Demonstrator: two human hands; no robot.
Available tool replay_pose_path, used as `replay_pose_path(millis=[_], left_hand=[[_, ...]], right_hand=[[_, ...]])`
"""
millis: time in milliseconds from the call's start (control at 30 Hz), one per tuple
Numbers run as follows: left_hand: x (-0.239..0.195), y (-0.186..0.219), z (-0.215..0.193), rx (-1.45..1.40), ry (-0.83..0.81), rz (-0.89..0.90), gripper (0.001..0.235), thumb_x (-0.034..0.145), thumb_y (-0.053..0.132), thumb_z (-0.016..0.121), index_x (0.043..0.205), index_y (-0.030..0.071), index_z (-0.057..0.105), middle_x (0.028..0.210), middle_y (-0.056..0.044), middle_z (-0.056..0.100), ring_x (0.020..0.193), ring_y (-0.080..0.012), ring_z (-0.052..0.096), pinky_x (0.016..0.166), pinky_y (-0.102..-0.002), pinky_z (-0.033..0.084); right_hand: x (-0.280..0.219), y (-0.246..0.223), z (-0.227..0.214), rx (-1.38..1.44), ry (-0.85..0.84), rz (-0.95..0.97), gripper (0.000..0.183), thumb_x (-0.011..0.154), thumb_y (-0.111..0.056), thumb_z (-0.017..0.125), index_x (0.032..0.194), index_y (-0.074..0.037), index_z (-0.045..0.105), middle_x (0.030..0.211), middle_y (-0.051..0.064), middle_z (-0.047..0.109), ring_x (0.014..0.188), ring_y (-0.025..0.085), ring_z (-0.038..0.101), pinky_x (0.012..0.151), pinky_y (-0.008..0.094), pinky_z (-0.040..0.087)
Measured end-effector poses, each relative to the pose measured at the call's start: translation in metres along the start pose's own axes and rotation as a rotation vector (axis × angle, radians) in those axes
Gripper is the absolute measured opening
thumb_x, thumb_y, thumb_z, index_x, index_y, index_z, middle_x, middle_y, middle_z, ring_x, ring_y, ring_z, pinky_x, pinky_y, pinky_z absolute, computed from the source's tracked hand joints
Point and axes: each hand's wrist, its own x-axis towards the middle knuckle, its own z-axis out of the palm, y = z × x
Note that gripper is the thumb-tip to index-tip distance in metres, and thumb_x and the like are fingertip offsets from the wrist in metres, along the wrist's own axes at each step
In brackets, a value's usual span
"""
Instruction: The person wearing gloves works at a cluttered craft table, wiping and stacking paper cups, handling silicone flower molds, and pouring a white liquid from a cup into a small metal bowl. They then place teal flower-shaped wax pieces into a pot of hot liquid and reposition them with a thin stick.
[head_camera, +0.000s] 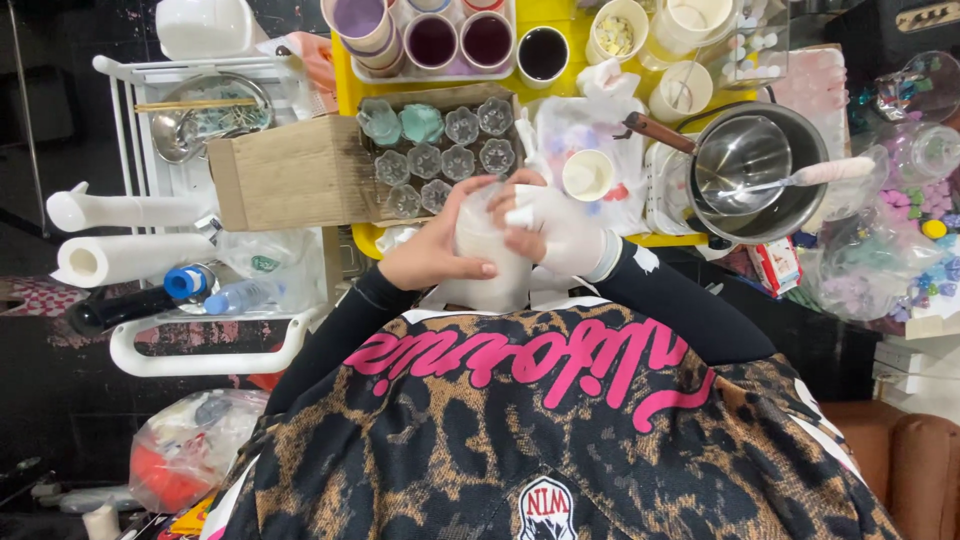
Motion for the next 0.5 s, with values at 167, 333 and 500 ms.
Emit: replay_pose_path(millis=[167,333,500], left_hand=[[-0.013,-0.012,-0.012,-0.04,0.051,0.056,0.096,0.082,0.011,0.086,0.157,0.011,0.026,0.148,-0.007,0.047,0.14,-0.0177,0.045,0.119,-0.036,0.038],[-0.042,-0.012,-0.038,-0.043,0.276,0.095,0.075,0.081,0.008,0.087,0.142,0.012,0.042,0.132,-0.005,0.055,0.125,-0.0155,0.054,0.107,-0.033,0.048],[-0.094,-0.011,-0.077,0.096,0.73,0.195,0.055,0.079,0.013,0.093,0.117,0.009,0.054,0.118,-0.003,0.061,0.109,-0.0131,0.064,0.093,-0.029,0.057]], right_hand=[[0.026,-0.031,0.011,-0.15,-0.071,0.177,0.022,0.1,-0.029,0.066,0.092,-0.01,0.061,0.096,0.002,0.066,0.104,0.018,0.063,0.101,0.041,0.043],[0.044,-0.035,0.027,0.052,0.188,-0.017,0.038,0.095,-0.026,0.074,0.116,-0.006,0.05,0.133,0.014,0.049,0.126,0.023,0.049,0.112,0.038,0.039],[0.041,-0.008,0.04,0.264,0.383,0.051,0.021,0.107,-0.017,0.064,0.121,-0.006,0.053,0.14,0.01,0.048,0.129,0.019,0.048,0.115,0.034,0.037]])
